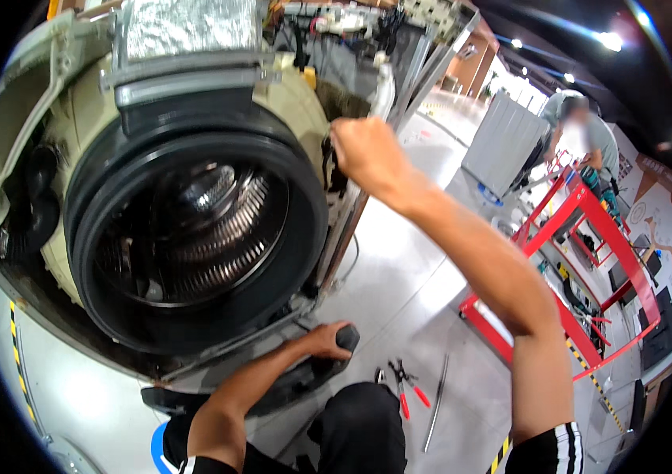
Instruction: The person handles a large grey plastic counterweight, positions it against the washing machine drum, and handles a wire connector. They then pick up a glass washing machine door and its metal hinges.
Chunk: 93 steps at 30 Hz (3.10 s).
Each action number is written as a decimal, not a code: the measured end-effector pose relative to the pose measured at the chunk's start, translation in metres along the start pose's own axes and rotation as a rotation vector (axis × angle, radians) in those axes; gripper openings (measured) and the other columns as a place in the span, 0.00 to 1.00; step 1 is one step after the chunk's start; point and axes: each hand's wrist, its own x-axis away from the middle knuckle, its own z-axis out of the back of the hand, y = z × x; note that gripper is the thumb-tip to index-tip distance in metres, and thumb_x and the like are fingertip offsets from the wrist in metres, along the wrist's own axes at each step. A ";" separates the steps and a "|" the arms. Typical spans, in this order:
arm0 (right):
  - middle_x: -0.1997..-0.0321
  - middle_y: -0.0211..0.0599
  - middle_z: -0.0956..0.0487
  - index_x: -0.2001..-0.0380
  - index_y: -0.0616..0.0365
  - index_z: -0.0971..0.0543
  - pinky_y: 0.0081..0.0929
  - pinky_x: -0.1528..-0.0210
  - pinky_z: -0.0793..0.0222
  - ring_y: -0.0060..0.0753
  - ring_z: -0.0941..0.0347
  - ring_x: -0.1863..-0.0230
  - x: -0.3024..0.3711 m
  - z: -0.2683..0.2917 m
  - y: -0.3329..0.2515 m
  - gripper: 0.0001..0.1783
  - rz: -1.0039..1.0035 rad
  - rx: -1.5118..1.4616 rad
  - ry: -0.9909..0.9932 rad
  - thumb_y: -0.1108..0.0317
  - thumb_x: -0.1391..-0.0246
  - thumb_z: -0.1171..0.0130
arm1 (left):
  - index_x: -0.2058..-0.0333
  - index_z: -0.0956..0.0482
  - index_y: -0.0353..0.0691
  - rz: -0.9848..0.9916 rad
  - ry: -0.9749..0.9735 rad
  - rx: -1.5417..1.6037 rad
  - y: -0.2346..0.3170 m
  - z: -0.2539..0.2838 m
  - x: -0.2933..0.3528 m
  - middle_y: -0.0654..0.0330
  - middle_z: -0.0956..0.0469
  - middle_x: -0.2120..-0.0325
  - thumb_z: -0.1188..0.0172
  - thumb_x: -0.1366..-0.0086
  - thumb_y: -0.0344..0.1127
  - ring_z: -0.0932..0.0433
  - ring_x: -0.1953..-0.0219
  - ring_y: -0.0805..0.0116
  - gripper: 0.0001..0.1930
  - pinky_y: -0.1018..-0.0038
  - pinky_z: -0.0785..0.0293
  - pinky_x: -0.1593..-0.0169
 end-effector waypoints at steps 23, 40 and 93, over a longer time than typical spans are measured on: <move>0.65 0.41 0.21 0.56 0.63 0.26 0.19 0.61 0.30 0.26 0.24 0.63 0.039 -0.012 0.008 0.21 -0.396 -0.749 0.218 0.69 0.57 0.39 | 0.48 0.37 0.41 0.057 -0.001 0.038 0.026 0.009 0.003 0.49 0.26 0.61 0.34 0.63 0.44 0.26 0.59 0.58 0.40 0.68 0.31 0.54; 0.73 0.43 0.22 0.76 0.60 0.21 0.31 0.69 0.26 0.40 0.23 0.67 0.007 -0.021 0.002 0.06 -0.072 0.262 -0.295 0.76 0.63 0.43 | 0.47 0.37 0.42 0.096 -0.021 0.043 0.025 0.012 0.003 0.48 0.27 0.60 0.33 0.63 0.45 0.27 0.57 0.58 0.41 0.68 0.32 0.53; 0.63 0.51 0.25 0.68 0.69 0.26 0.35 0.55 0.36 0.49 0.29 0.59 0.424 -0.206 -0.092 0.43 -0.848 -1.489 0.383 0.34 0.50 0.71 | 0.49 0.38 0.37 0.046 -0.137 -0.160 0.075 -0.025 -0.002 0.51 0.36 0.52 0.30 0.65 0.34 0.36 0.48 0.53 0.41 0.67 0.39 0.46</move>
